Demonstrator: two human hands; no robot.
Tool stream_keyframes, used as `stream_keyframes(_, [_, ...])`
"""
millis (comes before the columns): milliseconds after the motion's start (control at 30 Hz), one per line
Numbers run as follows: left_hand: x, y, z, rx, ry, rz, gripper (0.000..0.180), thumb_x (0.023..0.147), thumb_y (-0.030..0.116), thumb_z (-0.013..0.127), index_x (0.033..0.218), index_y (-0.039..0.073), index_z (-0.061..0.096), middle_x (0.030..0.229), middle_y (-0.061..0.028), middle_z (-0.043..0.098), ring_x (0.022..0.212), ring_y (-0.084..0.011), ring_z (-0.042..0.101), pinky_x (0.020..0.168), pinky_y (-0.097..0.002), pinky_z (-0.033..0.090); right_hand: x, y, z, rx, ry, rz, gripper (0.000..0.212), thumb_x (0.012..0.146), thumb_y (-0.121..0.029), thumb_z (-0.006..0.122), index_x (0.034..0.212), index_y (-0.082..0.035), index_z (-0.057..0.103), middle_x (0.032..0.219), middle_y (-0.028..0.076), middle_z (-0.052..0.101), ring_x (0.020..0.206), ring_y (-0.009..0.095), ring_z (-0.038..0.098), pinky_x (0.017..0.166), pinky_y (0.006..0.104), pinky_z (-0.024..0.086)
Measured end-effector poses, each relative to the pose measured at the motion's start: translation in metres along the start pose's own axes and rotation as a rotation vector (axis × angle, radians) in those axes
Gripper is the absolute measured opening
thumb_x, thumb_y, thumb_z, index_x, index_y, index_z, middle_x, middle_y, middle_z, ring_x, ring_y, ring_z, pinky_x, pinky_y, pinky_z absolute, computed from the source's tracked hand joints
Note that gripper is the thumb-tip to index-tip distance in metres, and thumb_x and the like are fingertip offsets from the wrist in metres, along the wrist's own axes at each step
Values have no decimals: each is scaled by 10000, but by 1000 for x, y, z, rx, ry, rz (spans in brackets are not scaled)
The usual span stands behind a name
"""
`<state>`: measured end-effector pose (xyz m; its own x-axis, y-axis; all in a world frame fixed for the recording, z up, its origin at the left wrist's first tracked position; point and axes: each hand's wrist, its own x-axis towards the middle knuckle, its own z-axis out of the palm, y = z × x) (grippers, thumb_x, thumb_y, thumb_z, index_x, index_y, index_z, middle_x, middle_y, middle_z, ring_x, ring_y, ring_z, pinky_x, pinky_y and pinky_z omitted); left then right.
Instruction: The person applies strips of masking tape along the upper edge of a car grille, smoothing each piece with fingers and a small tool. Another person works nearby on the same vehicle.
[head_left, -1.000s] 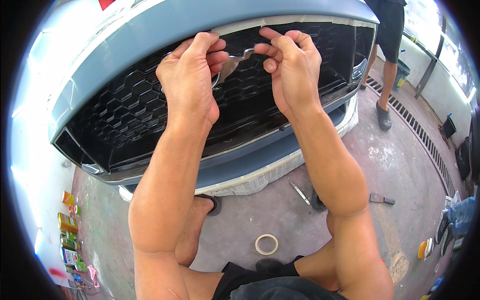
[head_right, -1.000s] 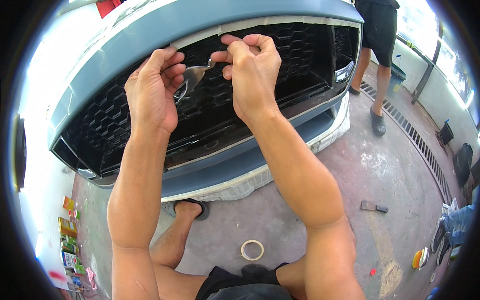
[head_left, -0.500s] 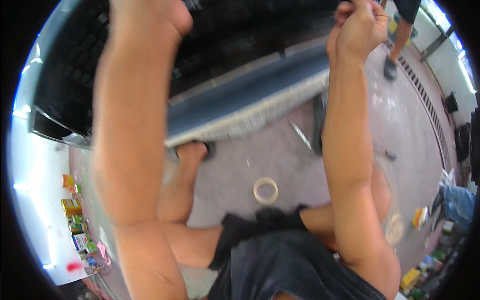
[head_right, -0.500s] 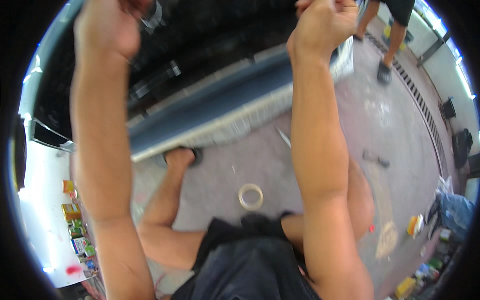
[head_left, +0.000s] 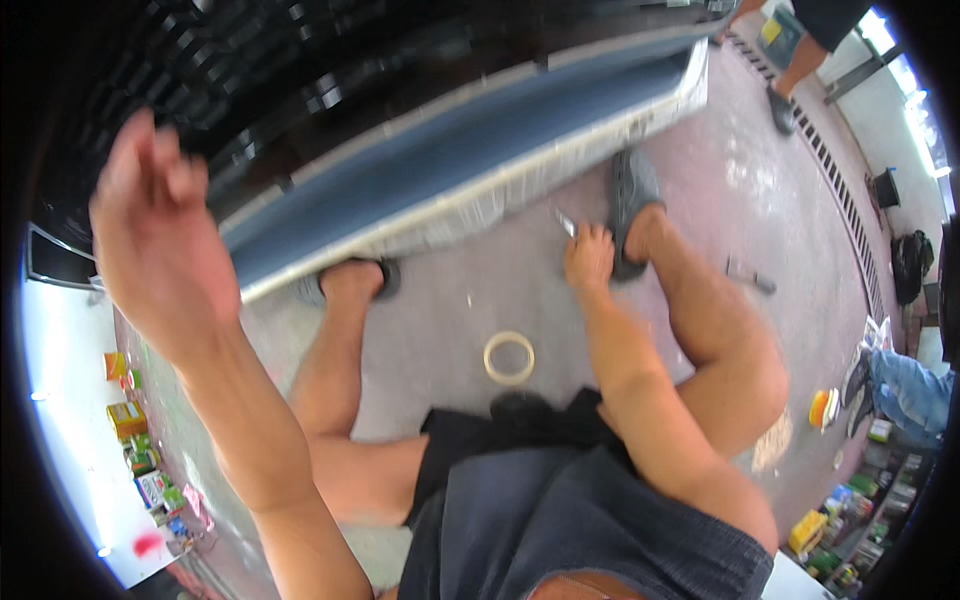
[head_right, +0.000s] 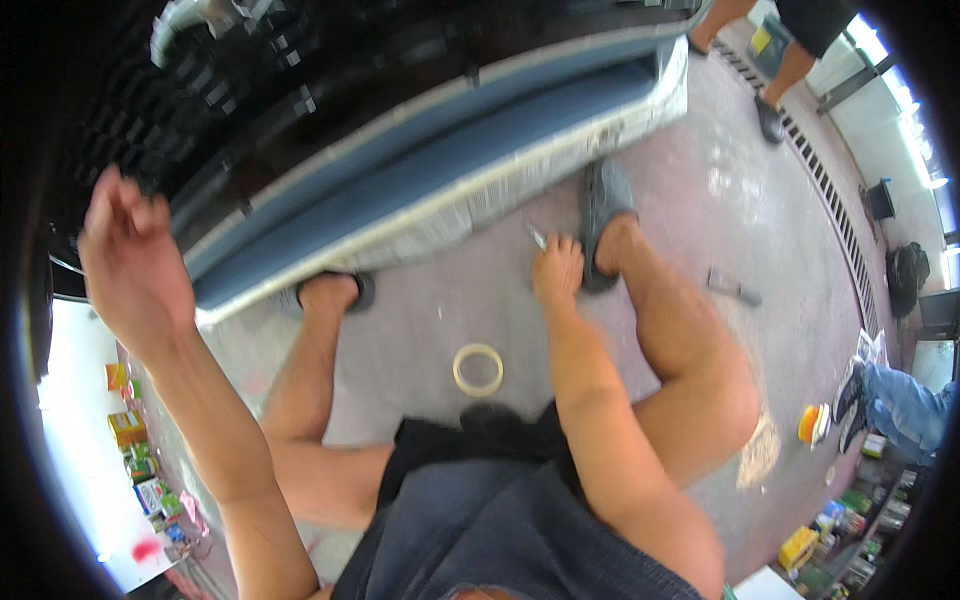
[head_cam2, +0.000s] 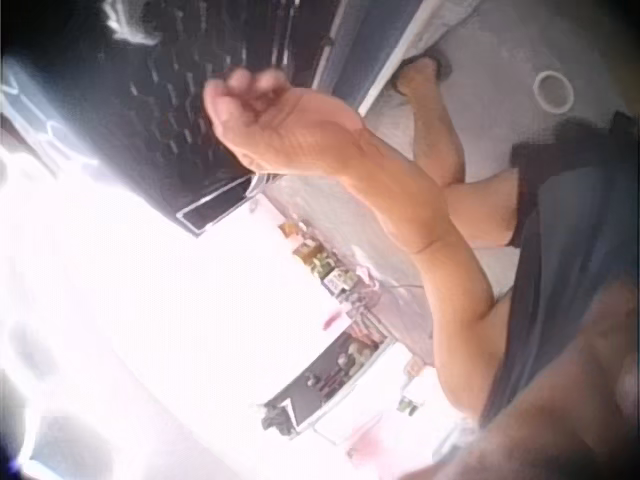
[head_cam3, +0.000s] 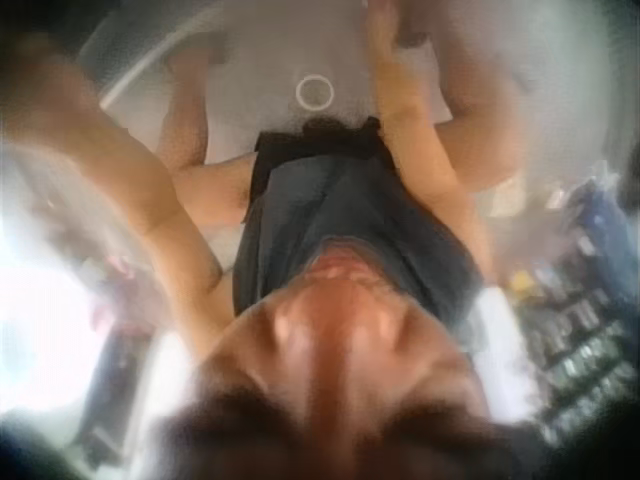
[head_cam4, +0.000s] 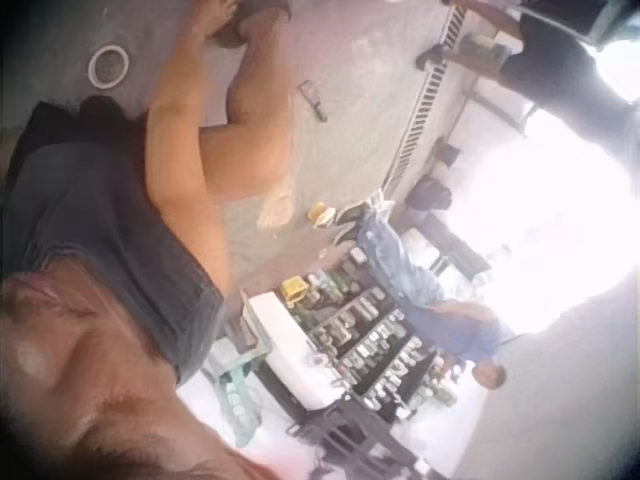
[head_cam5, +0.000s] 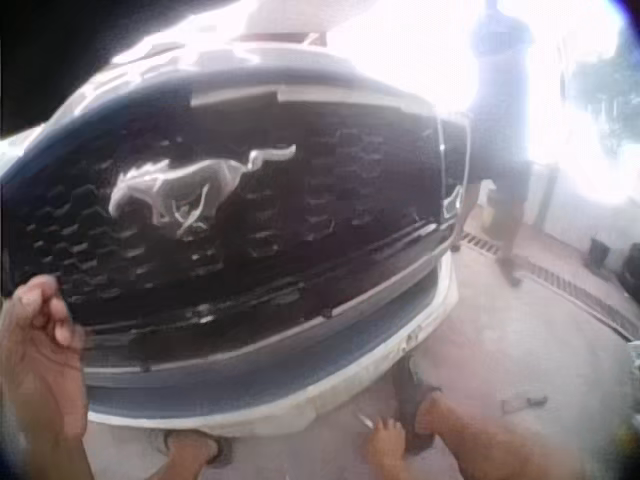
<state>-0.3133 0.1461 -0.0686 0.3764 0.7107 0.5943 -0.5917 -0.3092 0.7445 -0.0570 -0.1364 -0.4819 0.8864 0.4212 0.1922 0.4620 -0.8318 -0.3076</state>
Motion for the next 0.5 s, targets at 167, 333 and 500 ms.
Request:
stream_keyframes(167, [-34,11,-112,182,563,109,307,1017,193,605,1171,-58,690,1067,-101,686,955,-136,610,786,-278,477,-11,-21,3,-141,-226,-112,260,894,-190,636,1122,-75,684,1072,125,633,1113,322,607,904,481,468])
stream_keyframes(333, [-80,-49,-195,477,1190,101,302,982,234,581,1137,3,699,998,-43,658,879,-161,584,768,-303,464,25,-23,-58,-101,-323,-771,293,903,-202,627,1164,-70,633,1062,117,637,933,316,674,829,466,501])
stream_keyframes(500, [-183,-139,-252,1104,1300,-520,371,904,312,630,769,-25,706,683,-127,651,681,-224,636,659,-403,493,99,-91,-216,88,131,-1245,369,825,-106,658,1193,-98,680,902,77,621,733,239,663,553,354,545])
